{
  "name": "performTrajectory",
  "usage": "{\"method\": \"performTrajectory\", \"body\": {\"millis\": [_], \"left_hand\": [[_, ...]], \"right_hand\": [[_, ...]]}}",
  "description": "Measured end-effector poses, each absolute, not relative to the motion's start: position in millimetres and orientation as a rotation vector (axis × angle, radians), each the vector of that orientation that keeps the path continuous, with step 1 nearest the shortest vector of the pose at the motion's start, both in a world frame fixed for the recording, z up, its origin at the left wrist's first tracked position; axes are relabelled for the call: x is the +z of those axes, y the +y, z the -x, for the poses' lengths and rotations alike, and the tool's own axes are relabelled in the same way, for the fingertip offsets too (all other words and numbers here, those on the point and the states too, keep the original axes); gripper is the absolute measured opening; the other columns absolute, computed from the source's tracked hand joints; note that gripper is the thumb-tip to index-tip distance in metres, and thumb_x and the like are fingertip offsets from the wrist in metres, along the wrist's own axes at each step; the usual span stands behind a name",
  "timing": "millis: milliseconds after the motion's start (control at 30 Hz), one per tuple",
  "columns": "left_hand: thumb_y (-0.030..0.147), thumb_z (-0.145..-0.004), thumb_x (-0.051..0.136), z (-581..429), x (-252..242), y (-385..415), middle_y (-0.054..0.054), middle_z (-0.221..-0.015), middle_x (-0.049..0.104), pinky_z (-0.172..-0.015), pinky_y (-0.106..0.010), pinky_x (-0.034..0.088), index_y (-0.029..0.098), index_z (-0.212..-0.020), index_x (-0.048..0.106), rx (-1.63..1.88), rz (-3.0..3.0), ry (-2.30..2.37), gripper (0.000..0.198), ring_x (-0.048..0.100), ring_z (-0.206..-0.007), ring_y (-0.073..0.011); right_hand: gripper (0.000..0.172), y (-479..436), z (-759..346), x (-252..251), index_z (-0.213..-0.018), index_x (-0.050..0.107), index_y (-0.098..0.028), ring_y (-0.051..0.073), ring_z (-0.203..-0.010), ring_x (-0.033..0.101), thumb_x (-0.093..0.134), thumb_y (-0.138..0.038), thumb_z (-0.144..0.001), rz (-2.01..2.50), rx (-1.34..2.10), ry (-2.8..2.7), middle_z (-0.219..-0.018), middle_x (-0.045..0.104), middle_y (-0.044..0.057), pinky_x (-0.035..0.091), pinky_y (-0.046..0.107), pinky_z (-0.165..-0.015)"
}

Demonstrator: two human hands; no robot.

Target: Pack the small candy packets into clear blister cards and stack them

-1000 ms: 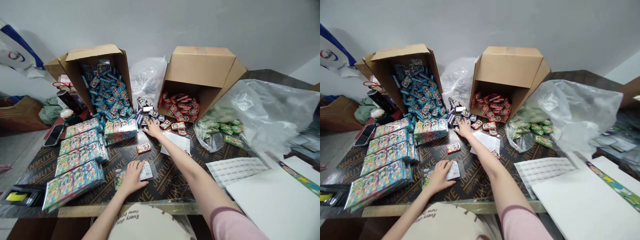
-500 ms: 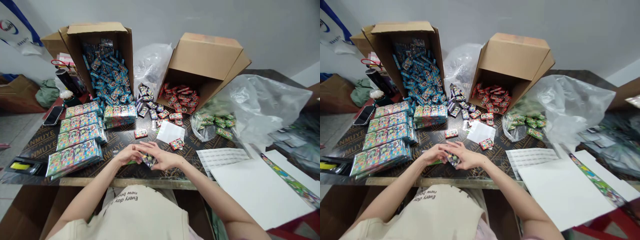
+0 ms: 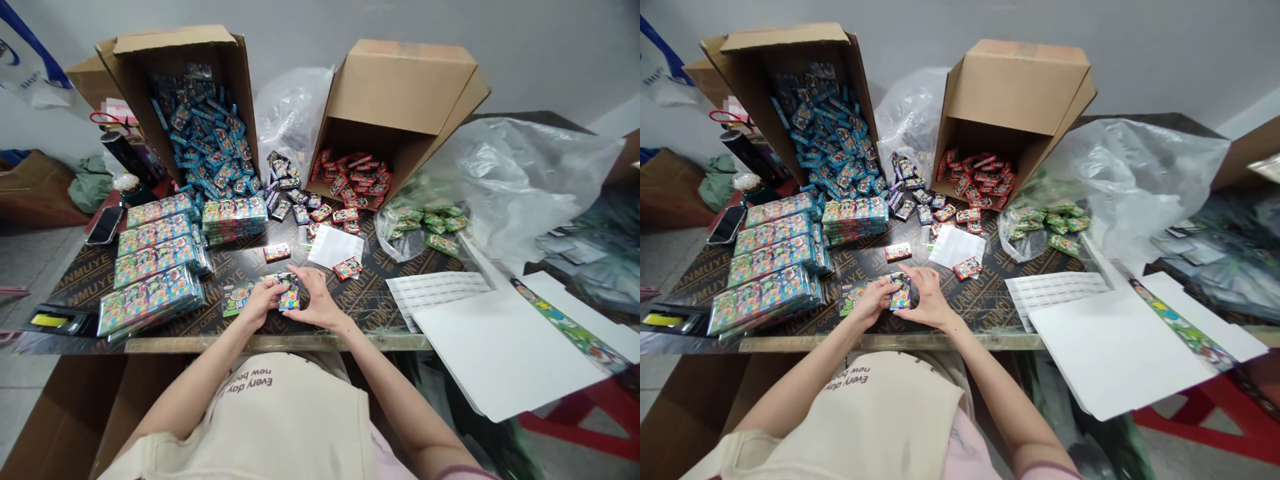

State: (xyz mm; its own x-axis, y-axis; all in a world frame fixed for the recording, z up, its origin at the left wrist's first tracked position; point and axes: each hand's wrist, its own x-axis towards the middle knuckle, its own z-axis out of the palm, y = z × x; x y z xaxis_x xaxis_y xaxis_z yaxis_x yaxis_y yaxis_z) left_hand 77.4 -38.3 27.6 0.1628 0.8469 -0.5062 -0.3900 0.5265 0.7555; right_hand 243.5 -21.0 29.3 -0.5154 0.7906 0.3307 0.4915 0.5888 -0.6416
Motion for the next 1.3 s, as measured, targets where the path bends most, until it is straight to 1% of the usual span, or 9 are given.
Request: {"method": "performTrajectory", "body": {"millis": [133,267,400,500,667,867,1067,1200,1300], "left_hand": [[0.041,-0.061,0.079,-68,22,-37,0.001,-0.059,0.06,-0.048,-0.018,0.04,0.012,-0.074,0.064,0.841,-0.673,1.101,0.035,0.051,-0.046,-0.0066],[0.052,-0.069,0.071,-55,14,-31,-0.009,-0.086,0.069,-0.073,-0.034,0.05,0.015,-0.086,0.069,0.825,-1.226,1.351,0.041,0.063,-0.079,-0.0213],[0.045,-0.05,0.085,-34,2,-26,-0.014,-0.125,0.057,-0.103,-0.05,0.032,0.02,-0.13,0.053,0.565,-2.026,1.615,0.089,0.047,-0.119,-0.0349],[0.039,-0.053,0.083,-25,-5,-28,-0.013,-0.122,0.056,-0.103,-0.051,0.03,0.022,-0.144,0.032,0.316,-2.201,1.588,0.105,0.048,-0.117,-0.0336],[0.036,-0.058,0.08,-20,-4,-35,-0.012,-0.133,0.05,-0.11,-0.052,0.019,0.023,-0.149,0.014,0.459,-2.145,1.463,0.112,0.046,-0.122,-0.031],[0.035,-0.058,0.08,-17,10,-34,-0.012,-0.127,0.053,-0.103,-0.047,0.031,0.023,-0.148,0.019,0.575,-2.08,1.464,0.11,0.049,-0.117,-0.0311],[0.035,-0.059,0.079,-26,8,-35,-0.01,-0.123,0.055,-0.1,-0.044,0.035,0.024,-0.148,0.017,0.589,-2.118,1.484,0.11,0.051,-0.112,-0.0295],[0.034,-0.06,0.078,-24,-2,-41,-0.011,-0.123,0.055,-0.1,-0.046,0.034,0.022,-0.147,0.021,0.488,-2.198,1.512,0.105,0.05,-0.111,-0.0299],[0.033,-0.061,0.077,-20,-7,-44,-0.01,-0.12,0.056,-0.105,-0.051,0.028,0.023,-0.144,0.031,0.373,-2.259,1.521,0.095,0.05,-0.112,-0.0307]], "right_hand": [[0.086,-24,-253,32,-0.139,0.037,-0.024,0.032,-0.128,0.04,0.074,-0.039,-0.063,0.92,0.713,-2.219,-0.135,0.047,0.012,0.029,0.05,-0.106],[0.076,-20,-263,24,-0.132,0.044,-0.024,0.03,-0.119,0.049,0.072,-0.029,-0.061,1.047,0.69,-2.092,-0.126,0.054,0.009,0.034,0.046,-0.102],[0.072,-7,-275,4,-0.13,0.046,-0.023,0.032,-0.121,0.047,0.073,-0.03,-0.063,1.304,0.524,-2.001,-0.127,0.056,0.011,0.029,0.05,-0.104],[0.075,-4,-278,-10,-0.13,0.047,-0.023,0.034,-0.127,0.043,0.076,-0.034,-0.063,1.349,0.548,-2.066,-0.131,0.055,0.012,0.022,0.054,-0.106],[0.094,-9,-275,-10,-0.14,0.036,-0.023,0.031,-0.127,0.045,0.081,-0.043,-0.059,1.139,0.961,-2.085,-0.136,0.052,0.013,0.025,0.051,-0.107],[0.109,-12,-269,7,-0.145,0.026,-0.024,0.032,-0.138,0.031,0.082,-0.051,-0.056,1.124,0.943,-2.074,-0.142,0.045,0.014,0.017,0.052,-0.112],[0.075,-26,-261,15,-0.145,0.025,-0.026,0.026,-0.13,0.044,0.06,-0.049,-0.083,1.085,0.803,-2.165,-0.122,0.063,0.01,0.01,0.054,-0.112],[0.086,-4,-298,-2,-0.144,0.029,-0.025,0.034,-0.138,0.027,0.067,-0.054,-0.072,1.57,0.385,-1.95,-0.145,0.039,0.016,0.015,0.058,-0.108],[0.092,14,-333,-19,-0.144,0.031,-0.021,0.041,-0.133,0.028,0.07,-0.048,-0.066,1.928,0.242,-1.805,-0.137,0.043,0.019,0.017,0.064,-0.102]]}}
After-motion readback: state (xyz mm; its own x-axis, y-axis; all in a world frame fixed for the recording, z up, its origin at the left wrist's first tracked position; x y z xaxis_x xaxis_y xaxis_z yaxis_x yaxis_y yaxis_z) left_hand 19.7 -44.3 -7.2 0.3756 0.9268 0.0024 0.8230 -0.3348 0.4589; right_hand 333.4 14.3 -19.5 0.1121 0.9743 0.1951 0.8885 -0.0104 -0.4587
